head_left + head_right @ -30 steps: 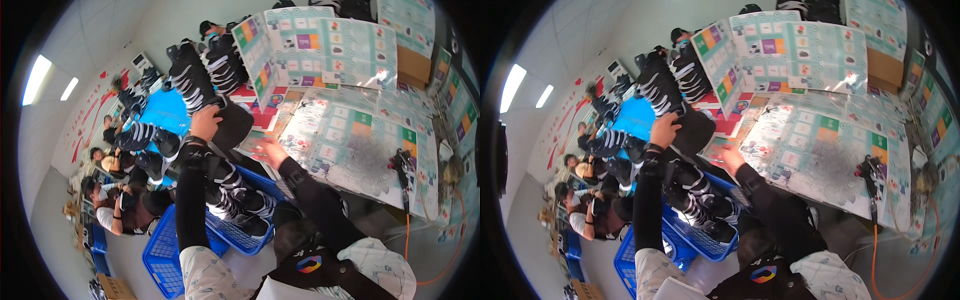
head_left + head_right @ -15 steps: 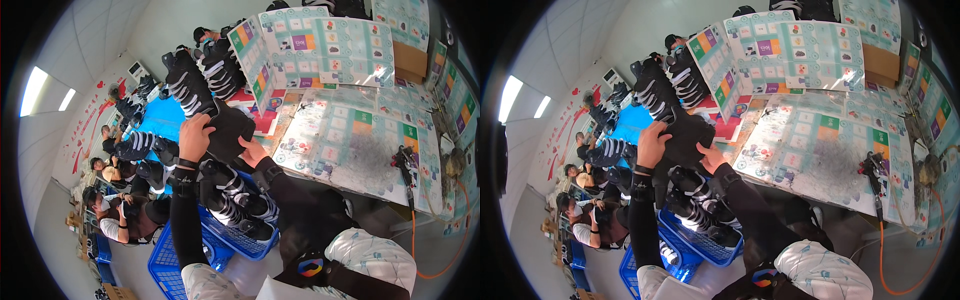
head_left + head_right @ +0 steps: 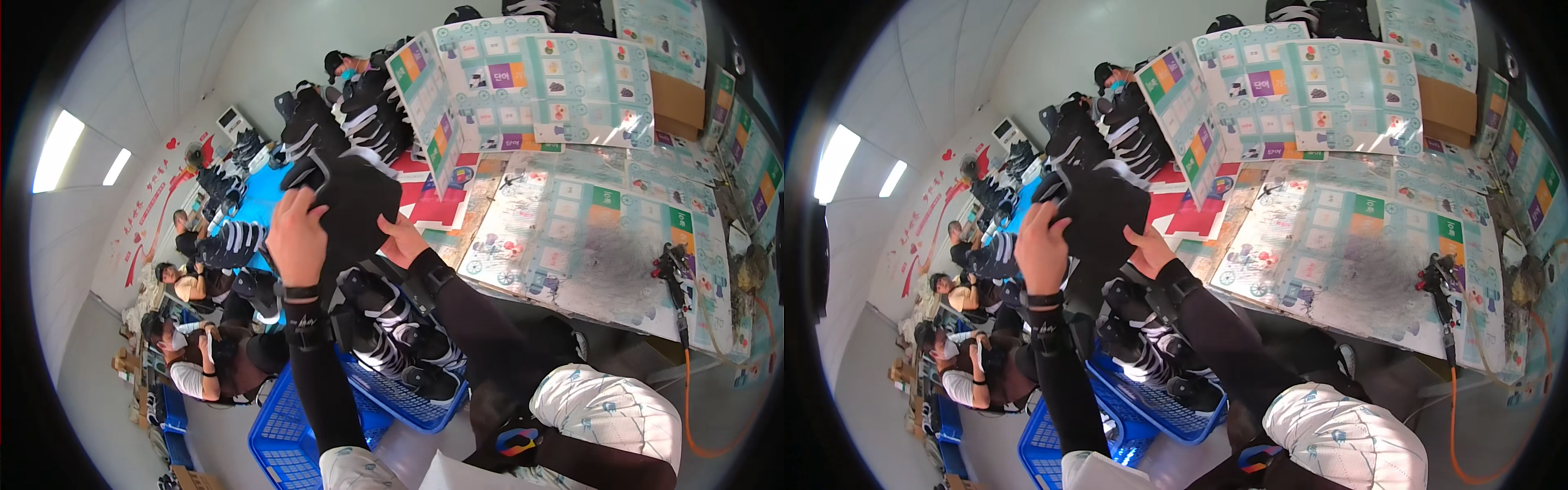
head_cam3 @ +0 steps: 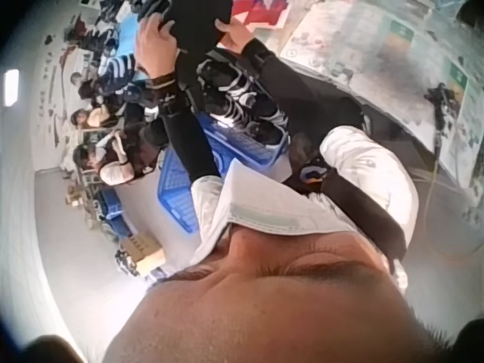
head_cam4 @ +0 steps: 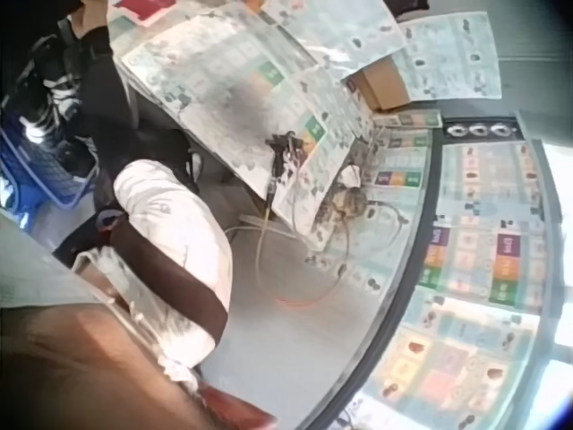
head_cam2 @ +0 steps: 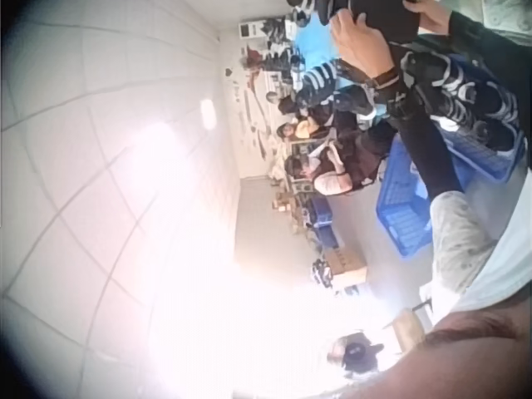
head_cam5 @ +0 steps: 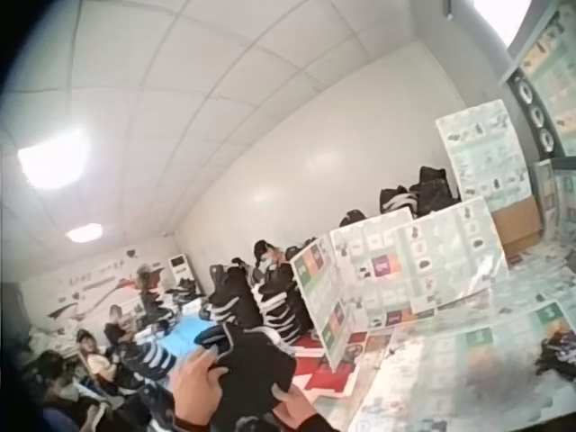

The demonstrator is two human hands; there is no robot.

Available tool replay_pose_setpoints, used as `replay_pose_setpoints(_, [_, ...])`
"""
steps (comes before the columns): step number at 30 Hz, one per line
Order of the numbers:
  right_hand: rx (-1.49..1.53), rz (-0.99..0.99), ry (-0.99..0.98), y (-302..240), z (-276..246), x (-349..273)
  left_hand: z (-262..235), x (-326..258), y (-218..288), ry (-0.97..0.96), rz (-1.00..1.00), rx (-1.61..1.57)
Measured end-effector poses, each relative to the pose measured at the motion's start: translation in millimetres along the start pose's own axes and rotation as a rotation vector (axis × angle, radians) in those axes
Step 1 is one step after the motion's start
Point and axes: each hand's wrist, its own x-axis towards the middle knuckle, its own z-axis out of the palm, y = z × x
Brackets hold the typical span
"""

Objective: The recorder cleans shoe uppers and components using an air duster and a brush at a factory workbench.

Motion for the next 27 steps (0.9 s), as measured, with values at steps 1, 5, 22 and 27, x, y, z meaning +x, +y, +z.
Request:
replay_pose_setpoints(1, [-0.005,-0.003,0.006,-3,-5,0,8,6,2,0.015,0.043,-0.053])
replay_pose_setpoints(5, [-0.101,-0.046,0.078,-6,-34,3,-7,2,-6,0.099,-0.073,-0.039])
replay_pose_setpoints(22, [-0.827,-0.279,0.558,-35,-46,-33,-27,-28,0,0.258,-0.207,-0.042])
replay_pose_setpoints(27, [-0.248,-0.073,-0.007,-34,55,-43,-12,-22,38,0.174,-0.177,-0.127])
